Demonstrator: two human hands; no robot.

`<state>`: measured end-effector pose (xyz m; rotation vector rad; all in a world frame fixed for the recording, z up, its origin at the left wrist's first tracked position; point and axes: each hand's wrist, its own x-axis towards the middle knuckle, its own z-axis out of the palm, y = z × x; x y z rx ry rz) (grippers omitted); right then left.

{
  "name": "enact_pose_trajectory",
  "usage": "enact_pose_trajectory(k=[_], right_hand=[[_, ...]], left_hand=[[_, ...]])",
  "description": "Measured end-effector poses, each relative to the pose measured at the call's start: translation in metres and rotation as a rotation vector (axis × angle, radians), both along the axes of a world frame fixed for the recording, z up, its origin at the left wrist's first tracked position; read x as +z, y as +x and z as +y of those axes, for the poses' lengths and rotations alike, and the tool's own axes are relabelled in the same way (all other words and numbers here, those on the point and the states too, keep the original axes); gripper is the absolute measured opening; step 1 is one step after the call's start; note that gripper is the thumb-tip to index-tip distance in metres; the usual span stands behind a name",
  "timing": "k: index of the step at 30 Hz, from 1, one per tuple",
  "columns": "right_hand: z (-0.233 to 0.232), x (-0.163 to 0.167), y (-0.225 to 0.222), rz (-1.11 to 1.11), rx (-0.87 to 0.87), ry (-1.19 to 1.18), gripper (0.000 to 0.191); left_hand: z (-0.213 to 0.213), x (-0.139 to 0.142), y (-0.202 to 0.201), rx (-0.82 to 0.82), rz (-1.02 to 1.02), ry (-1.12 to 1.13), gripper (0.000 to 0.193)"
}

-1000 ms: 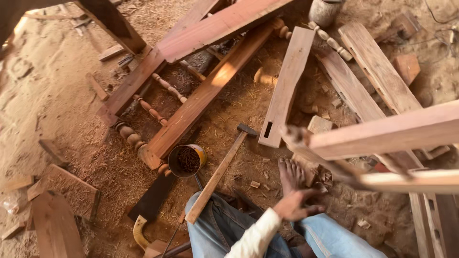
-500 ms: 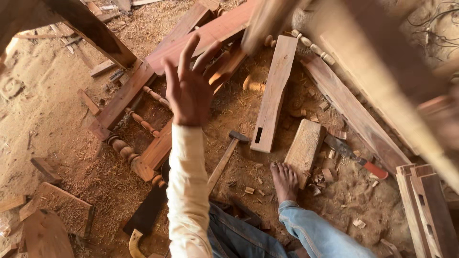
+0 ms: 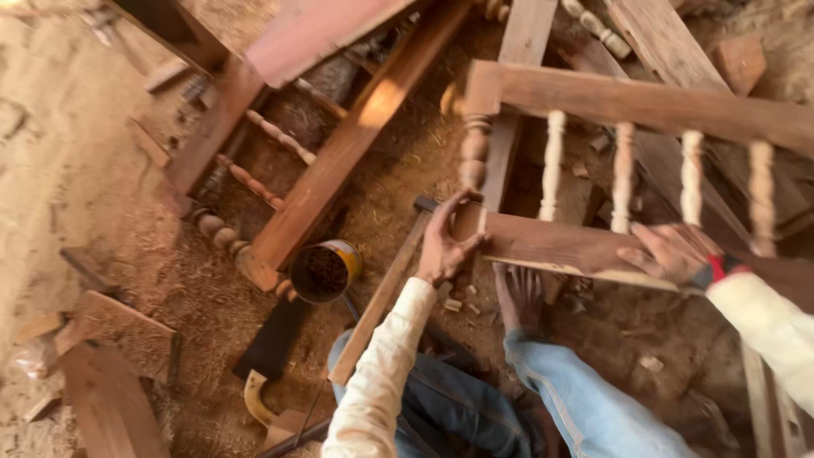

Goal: The person assembles a wooden chair frame by inserting nails into pre-drilled holes and hammering them in. They repeatedly pick nails from a container and use a hammer to secure the chair's spindles and rails.

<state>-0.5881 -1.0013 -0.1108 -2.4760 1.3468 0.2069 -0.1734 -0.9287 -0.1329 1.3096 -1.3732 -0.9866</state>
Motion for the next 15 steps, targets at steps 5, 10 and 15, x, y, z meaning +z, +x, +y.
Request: enact_pose_trajectory(k=[5,10,15], right_hand=[[0.024,-0.037,-0.042,0.076,-0.054,-0.065,0.067],[0.028,-0.044,-0.036,-0.008,-0.089,-0.107,0.067],[0.032,-0.039,-0.01,0.026,-0.205,-0.301,0.041]], left_hand=[[-0.021,-0.006,-0.022,-0.014,-0.493,-0.16,0.067],[-0.018,-0.002,-0.035,0.143,-0.658,-0.171,0.047],[-0.022,-0.007,-0.035,0.118,-0.57,-0.132,0.048]])
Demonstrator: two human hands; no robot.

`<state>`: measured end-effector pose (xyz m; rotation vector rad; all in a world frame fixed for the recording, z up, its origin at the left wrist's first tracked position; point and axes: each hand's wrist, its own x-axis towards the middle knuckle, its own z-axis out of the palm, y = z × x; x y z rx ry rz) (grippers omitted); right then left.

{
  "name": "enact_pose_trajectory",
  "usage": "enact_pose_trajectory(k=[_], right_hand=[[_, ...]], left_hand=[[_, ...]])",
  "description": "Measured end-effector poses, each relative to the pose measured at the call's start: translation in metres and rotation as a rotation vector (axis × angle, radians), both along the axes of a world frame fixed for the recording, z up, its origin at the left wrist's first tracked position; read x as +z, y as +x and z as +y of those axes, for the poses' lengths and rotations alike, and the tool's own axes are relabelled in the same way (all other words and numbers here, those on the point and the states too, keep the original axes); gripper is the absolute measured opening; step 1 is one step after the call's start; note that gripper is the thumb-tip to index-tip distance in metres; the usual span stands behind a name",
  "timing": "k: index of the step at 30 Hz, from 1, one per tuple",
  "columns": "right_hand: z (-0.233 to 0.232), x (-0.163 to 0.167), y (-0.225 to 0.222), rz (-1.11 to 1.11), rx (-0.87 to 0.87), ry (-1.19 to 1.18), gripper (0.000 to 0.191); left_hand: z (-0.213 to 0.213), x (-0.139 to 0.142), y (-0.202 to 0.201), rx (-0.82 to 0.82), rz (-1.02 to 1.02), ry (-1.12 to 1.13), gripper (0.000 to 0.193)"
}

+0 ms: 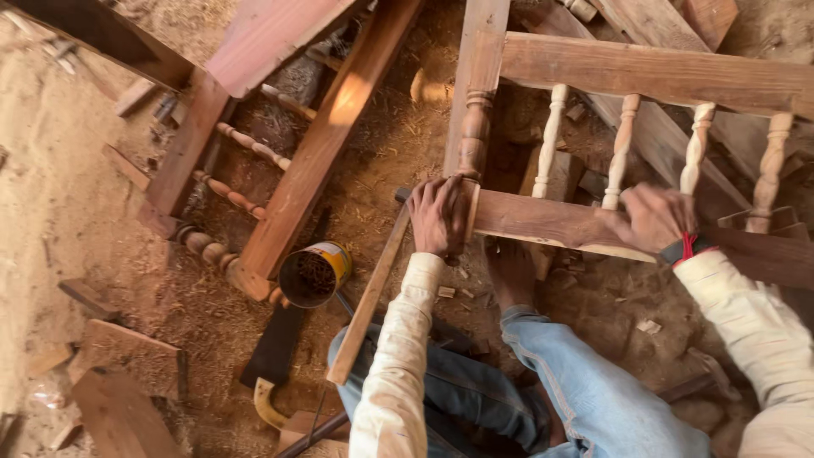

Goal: The person assembles a wooden chair frame by inserting nails into pre-drilled holes and hammering them in. They repeatedly pick nails from a container and use a hammer to secure the chair's spindles and rails.

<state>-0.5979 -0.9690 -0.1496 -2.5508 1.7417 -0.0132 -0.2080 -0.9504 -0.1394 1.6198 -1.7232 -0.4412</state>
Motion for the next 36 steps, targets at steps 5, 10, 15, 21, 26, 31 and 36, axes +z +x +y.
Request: enact_pose_trajectory(k=[5,10,15,21,26,31,36], right_hand=[[-0.001,0.012,0.1,-0.483,0.11,-0.531,0.031],[-0.001,0.014,0.133,-0.427,-0.078,-0.039,0.043],[0.009,0.023,0.13,-0.479,-0.073,-0.038,0.044],[0.012,0.031,0.138,-0.465,-0.084,-0.061,0.045],[0.01,0.021,0.131,-0.483,-0.067,-0.064,0.044],[0.006,0.014,0.13,-0.494,-0.072,-0.032,0.044],[0.012,0.022,0.131,-0.525,-0.049,-0.077,0.04]], left_hand=[[0.022,-0.006,0.017,0.209,0.128,0.071,0.041],[0.082,-0.011,0.061,0.228,-0.454,0.517,0.064],[0.106,-0.019,0.084,0.173,-0.545,0.456,0.057],[0.114,0.007,0.125,0.095,0.354,0.3,0.051],[0.099,0.041,0.134,0.272,1.319,0.349,0.054],[0.107,0.045,0.075,0.14,1.074,0.771,0.046],[0.126,0.038,0.078,-0.088,0.941,0.755,0.041]])
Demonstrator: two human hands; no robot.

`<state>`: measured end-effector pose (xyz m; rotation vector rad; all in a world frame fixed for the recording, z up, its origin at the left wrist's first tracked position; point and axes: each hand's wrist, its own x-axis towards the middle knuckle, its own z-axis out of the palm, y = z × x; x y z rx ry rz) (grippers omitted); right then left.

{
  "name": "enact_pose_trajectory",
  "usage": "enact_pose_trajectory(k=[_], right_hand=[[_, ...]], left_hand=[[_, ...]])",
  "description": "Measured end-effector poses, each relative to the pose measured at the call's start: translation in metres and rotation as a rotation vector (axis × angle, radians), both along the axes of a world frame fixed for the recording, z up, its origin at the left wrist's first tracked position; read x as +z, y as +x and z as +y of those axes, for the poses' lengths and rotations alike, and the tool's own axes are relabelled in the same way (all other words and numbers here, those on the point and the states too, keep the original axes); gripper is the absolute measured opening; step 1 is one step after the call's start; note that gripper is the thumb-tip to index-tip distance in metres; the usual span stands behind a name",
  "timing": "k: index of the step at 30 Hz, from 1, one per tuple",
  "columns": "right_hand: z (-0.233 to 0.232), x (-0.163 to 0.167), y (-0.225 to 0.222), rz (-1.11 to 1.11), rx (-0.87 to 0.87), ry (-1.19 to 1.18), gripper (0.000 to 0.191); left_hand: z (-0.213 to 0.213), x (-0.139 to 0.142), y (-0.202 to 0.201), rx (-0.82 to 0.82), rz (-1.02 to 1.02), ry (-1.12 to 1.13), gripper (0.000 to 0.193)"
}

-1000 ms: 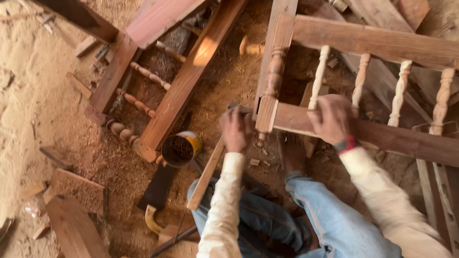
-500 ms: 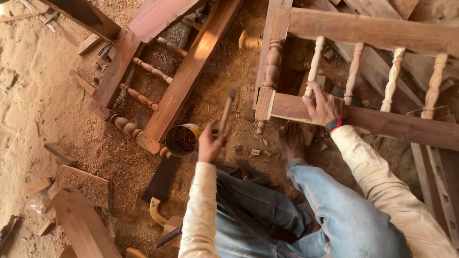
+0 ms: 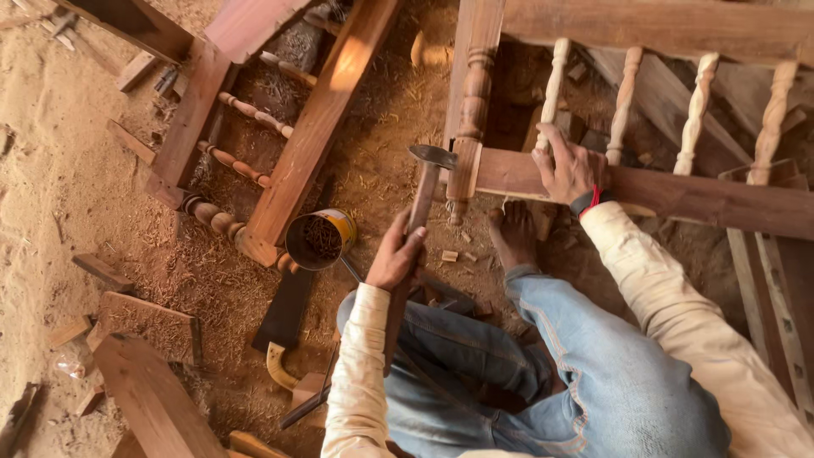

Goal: The person assembles a wooden chair frame by inserting nails into pre-drilled holes and hammering them in. They repeatedly pick nails from a container and use a hammer to secure the chair's spindles and rails.

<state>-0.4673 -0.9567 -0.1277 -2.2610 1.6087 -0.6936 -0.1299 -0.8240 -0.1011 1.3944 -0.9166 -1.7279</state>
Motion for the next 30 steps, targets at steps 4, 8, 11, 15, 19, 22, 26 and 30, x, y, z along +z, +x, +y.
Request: enact_pose_trajectory(k=[4,8,11,15,19,22,26,30], right_hand=[[0.005,0.009,0.004,0.015,-0.016,-0.009,0.041],[0.005,0.014,0.006,-0.022,-0.023,0.022,0.043],[0.005,0.015,0.004,0.03,-0.02,0.012,0.044],[0.005,0.013,0.002,0.066,-0.036,0.099,0.046],[0.003,0.008,0.0,0.022,0.003,0.025,0.047],[0.002,0.002,-0.003,-0.003,0.006,0.032,0.046],[0.003,-0.005,-0.006,0.001,-0.002,0.045,0.046],[0.004,-0.004,-0.005,0.011,-0.007,0.032,0.046]], left_hand=[[-0.024,-0.01,0.019,0.328,0.135,-0.052,0.039],[-0.026,-0.018,-0.002,0.271,-0.013,0.102,0.047],[-0.004,-0.02,-0.014,0.037,0.095,0.162,0.061],[0.016,-0.027,0.001,0.109,0.039,0.173,0.063],[0.016,-0.048,0.013,0.17,-0.092,0.195,0.058],[0.02,-0.054,0.011,-0.004,-0.787,-0.206,0.046],[0.035,-0.044,0.03,0.021,-1.16,-0.351,0.031],[0.038,-0.009,0.088,0.354,-1.403,-0.54,0.014]])
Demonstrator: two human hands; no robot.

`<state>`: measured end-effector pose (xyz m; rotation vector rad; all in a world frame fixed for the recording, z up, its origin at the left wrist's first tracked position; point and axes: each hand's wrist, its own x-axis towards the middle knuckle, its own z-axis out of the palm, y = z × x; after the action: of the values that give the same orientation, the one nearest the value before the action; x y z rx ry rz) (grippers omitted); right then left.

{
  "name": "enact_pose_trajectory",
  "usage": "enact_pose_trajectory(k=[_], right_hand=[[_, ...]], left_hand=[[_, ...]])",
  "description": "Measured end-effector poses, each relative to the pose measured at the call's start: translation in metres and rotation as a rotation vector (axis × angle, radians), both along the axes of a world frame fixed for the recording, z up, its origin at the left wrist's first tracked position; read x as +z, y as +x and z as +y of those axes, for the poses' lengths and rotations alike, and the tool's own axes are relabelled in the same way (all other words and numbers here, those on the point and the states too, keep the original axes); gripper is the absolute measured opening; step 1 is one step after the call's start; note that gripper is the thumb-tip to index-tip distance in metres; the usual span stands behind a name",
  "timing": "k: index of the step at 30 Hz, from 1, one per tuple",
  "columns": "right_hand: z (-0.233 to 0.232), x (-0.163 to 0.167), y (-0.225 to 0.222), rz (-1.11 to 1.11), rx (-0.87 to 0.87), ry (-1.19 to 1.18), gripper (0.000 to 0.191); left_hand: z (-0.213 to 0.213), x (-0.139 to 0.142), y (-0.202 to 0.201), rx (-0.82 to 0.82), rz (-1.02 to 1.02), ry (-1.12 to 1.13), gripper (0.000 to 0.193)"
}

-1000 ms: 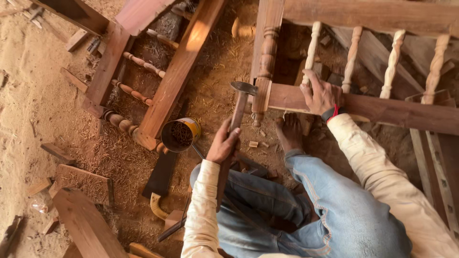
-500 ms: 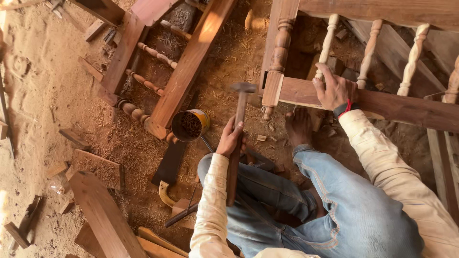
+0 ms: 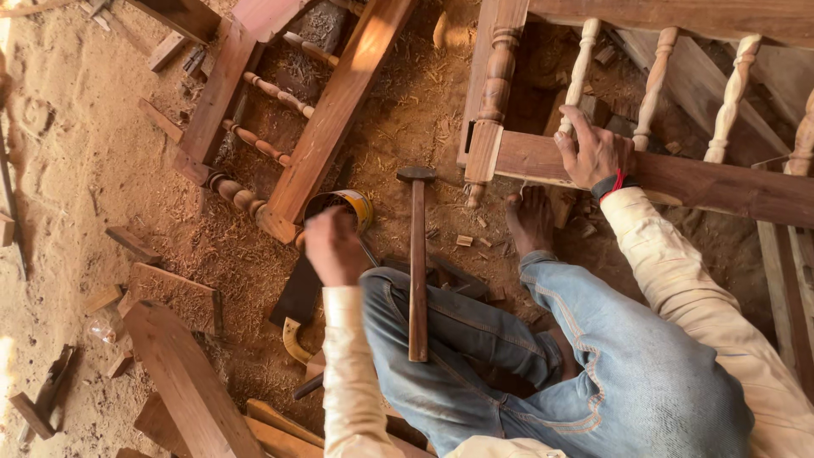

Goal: The person assembles a wooden chair frame by inserting nails into pre-drilled holes and hammering them in. They repeatedly pick nails from a container and use a hammer to secure the chair's spindles and rails.

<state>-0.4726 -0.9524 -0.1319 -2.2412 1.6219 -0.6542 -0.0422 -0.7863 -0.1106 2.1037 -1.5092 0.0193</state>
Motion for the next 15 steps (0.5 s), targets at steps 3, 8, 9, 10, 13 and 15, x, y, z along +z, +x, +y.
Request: enact_pose_trajectory(k=[3,8,9,10,13,15], right_hand=[[0.001,0.005,0.001,0.01,-0.009,-0.012,0.045],[0.004,0.005,0.0,0.013,-0.03,0.036,0.044],[0.003,0.004,0.0,0.028,-0.036,0.055,0.045],[0.003,0.001,0.001,-0.078,0.01,0.004,0.043],[-0.006,-0.007,0.005,-0.286,0.098,-0.107,0.042],[-0.011,-0.012,0.008,-0.287,0.066,-0.042,0.045]], left_hand=[[-0.01,0.012,0.038,0.033,-0.039,0.15,0.014],[-0.039,-0.001,0.056,0.03,-0.162,0.49,0.019],[-0.045,-0.005,0.055,0.059,-0.149,0.565,0.014],[-0.049,-0.007,0.054,0.087,-0.137,0.642,0.01],[-0.056,-0.011,0.045,0.057,-0.198,0.597,0.011],[-0.056,-0.012,0.039,0.034,-0.143,0.621,0.011]])
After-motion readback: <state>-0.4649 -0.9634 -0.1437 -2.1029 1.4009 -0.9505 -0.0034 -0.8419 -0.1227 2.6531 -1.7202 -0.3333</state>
